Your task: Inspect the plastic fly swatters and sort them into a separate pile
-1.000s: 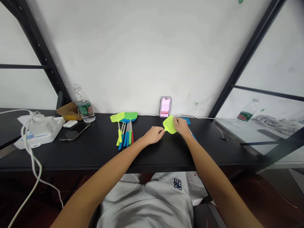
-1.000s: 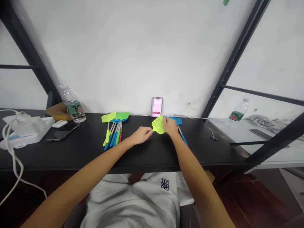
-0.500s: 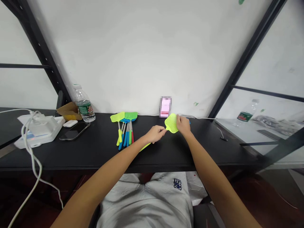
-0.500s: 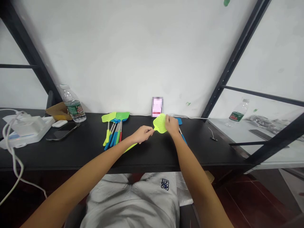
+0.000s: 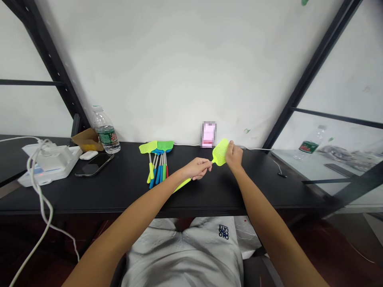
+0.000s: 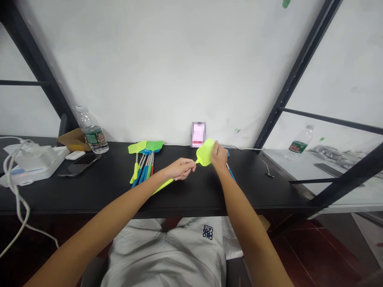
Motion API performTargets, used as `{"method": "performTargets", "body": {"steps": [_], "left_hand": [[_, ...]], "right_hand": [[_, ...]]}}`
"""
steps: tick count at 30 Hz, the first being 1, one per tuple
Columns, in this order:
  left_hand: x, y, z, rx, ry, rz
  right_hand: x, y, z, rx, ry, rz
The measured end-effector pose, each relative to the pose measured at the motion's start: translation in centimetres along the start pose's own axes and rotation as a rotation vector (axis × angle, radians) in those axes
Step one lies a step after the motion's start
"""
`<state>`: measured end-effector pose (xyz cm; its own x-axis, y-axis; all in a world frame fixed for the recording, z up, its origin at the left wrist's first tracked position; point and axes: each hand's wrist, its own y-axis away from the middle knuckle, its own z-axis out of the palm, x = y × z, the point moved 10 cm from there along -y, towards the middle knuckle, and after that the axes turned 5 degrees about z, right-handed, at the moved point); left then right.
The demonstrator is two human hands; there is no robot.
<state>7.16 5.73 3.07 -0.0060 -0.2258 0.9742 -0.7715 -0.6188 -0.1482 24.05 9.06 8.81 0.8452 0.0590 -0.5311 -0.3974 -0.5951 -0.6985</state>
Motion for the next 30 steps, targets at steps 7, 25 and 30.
{"method": "performTargets", "body": {"steps": [7,25,30], "left_hand": [[0.0,0.1,0.6,-0.043,0.098,-0.028],[0.3,0.4,-1.0,0.092,-0.246,-0.004],[0.0,0.4,-1.5,0.128,-0.268,-0.005]], "right_hand": [[0.2,0.0,-0.5,0.054,-0.056,0.039],[3.1,-1.1,-0.2,0.034,0.043,0.156],[4.7,-1.7,-0.6,0.033,0.048,0.186]]}}
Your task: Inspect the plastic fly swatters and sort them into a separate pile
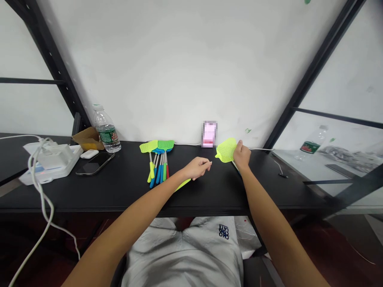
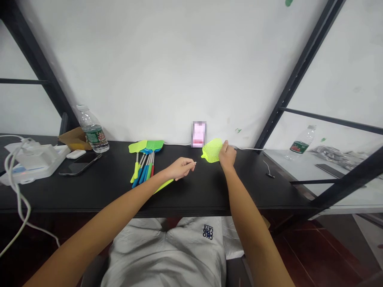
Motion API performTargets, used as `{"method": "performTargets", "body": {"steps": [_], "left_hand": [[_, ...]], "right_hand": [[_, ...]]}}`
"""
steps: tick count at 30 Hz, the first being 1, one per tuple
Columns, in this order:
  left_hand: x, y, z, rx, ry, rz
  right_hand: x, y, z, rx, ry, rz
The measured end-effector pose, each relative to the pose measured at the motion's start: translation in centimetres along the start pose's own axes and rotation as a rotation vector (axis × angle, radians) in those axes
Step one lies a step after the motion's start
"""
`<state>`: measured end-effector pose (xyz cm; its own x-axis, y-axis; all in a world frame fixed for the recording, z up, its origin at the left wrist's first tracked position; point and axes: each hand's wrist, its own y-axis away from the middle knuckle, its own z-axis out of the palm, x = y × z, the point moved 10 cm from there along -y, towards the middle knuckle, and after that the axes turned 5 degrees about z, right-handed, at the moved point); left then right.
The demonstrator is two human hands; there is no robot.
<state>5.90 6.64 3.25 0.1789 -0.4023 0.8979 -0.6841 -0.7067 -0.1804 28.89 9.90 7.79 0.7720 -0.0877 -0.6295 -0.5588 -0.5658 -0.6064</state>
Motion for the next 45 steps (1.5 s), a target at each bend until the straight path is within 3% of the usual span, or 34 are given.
{"method": "performTargets", "body": {"steps": [11,18,22,36,45], "left_hand": [[-1.4,-0.3,-1.8,0.157,-0.142,-0.108],[-2.2,-0.6,-2.1,0.205,-0.178,-0.115],[-2.4,-0.8,-2.3,0.236,-0.184,-0.081],[-2.2,-0.7,-2.9,0.291,-0.192,-0.051],[-1.6,-0.7,-3.8,0.371,-0.231,0.026]], "right_hand": [[-3.1,3.0,4.8,-0.293,0.196,-0.227],[-2.8,4.7,7.2,-0.464,0.292,-0.191],[-2.5,5.0,7.5,-0.493,0.309,-0.163],[-4.4,4.8,5.9,-0.414,0.082,-0.224],[-8.6,9.0,6.8,-0.759,-0.349,-0.287]]}}
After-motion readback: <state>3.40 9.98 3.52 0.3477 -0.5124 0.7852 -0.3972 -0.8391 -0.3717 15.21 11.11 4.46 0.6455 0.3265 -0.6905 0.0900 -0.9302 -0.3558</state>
